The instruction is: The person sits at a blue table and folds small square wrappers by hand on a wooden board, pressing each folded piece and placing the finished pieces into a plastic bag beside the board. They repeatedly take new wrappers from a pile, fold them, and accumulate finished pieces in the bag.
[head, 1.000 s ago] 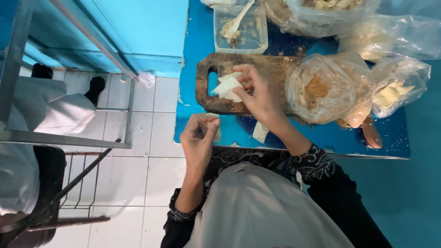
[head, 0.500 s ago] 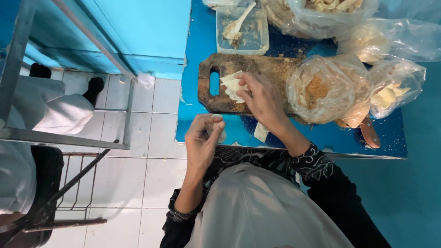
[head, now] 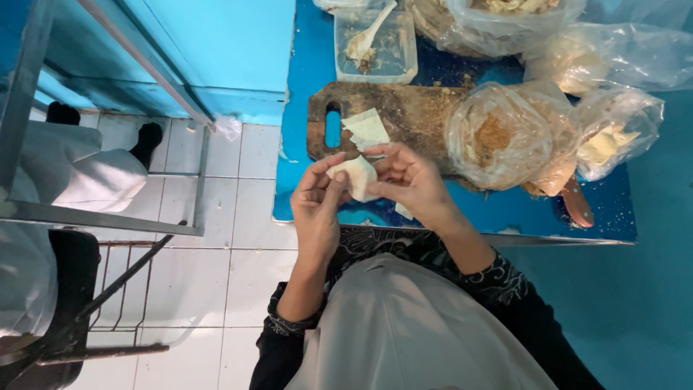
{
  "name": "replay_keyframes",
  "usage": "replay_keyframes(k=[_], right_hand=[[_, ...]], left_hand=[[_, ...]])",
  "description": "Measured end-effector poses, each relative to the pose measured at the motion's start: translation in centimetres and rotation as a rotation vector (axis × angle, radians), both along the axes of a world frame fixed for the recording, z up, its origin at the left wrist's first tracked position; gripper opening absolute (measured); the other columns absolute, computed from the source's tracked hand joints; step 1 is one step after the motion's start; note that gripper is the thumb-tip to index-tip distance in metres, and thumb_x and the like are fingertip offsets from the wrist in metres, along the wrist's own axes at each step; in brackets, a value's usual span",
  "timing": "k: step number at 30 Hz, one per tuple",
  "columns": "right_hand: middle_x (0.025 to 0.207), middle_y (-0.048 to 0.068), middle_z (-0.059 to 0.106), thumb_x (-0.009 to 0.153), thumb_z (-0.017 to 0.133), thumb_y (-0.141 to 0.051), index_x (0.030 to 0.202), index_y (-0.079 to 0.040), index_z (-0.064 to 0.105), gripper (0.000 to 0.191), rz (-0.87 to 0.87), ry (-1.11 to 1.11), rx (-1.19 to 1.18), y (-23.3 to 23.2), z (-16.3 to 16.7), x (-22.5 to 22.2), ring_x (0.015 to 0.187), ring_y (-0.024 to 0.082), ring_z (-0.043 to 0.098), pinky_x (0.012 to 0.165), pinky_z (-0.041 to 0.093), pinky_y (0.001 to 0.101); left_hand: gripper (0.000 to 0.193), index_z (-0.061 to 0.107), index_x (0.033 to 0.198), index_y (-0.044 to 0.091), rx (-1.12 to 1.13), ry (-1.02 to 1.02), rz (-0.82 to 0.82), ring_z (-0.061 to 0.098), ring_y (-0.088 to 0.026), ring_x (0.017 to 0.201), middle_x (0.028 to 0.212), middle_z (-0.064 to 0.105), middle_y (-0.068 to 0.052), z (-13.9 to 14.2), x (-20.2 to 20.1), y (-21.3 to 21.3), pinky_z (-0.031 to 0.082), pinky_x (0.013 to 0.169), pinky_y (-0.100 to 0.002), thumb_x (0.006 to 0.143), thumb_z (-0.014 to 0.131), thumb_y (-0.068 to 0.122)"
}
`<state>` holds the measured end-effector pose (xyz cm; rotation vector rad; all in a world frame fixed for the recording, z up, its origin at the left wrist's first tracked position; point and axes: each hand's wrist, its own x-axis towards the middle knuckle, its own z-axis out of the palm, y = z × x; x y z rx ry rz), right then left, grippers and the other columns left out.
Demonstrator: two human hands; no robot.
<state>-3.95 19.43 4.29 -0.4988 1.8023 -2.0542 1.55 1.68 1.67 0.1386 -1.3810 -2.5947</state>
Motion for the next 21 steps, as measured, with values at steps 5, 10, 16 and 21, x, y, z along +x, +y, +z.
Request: replay_keyframes(k=[5, 10, 16, 21], right_hand=[[0.105, 0.005, 0.072, 0.090, 0.074, 0.005, 0.137, 0.000, 0.059, 0.049, -0.074, -0.027, 0.024, 1.6, -0.9, 0.3, 0.092, 0.008, 0.066, 0.081, 0.054, 0.0247], [0.103, 0.001, 0.073, 0.094, 0.069, -0.001, 0.133, -0.003, 0.060, 0.041, -0.123, -0.062, 0.105, 2.3, -1.2, 0.5, 0.085, 0.006, 0.064, 0.071, 0.053, 0.0224], [0.100, 0.002, 0.072, 0.098, 0.071, -0.006, 0.131, -0.007, 0.064, 0.034, -0.287, 0.245, 0.321, 2.0, 0.2, -1.9, 0.084, 0.006, 0.067, 0.068, 0.056, 0.0241], [0.096, 0.008, 0.074, 0.091, 0.076, -0.007, 0.127, -0.008, 0.064, 0.037, -0.329, 0.647, 0.679, 1.1, 1.6, -3.1, 0.081, 0.021, 0.075, 0.067, 0.057, 0.0347]], left_hand=[[0.030, 0.064, 0.131, -0.001, -0.137, 0.003, 0.030, 0.068, -0.009, 0.090, 0.109, 0.074, -0.008, -0.3, 0.2, 0.4, 0.055, 0.077, -0.023, 0.101, 0.066, 0.005], [0.027, 0.066, 0.127, -0.001, -0.516, 0.088, 0.060, 0.067, -0.010, 0.092, 0.113, 0.072, -0.008, 0.7, -0.4, 1.1, 0.056, 0.079, -0.025, 0.100, 0.068, 0.002], [0.025, 0.067, 0.117, 0.000, -1.026, 0.185, 0.138, 0.068, -0.027, 0.081, 0.101, 0.066, -0.016, 2.9, -3.3, 1.7, 0.054, 0.070, -0.037, 0.092, 0.068, -0.001], [0.026, 0.062, 0.115, -0.003, -1.297, 0.307, 0.157, 0.063, -0.046, 0.091, 0.110, 0.060, -0.023, 3.0, -5.7, 2.9, 0.051, 0.075, -0.053, 0.089, 0.062, -0.002]])
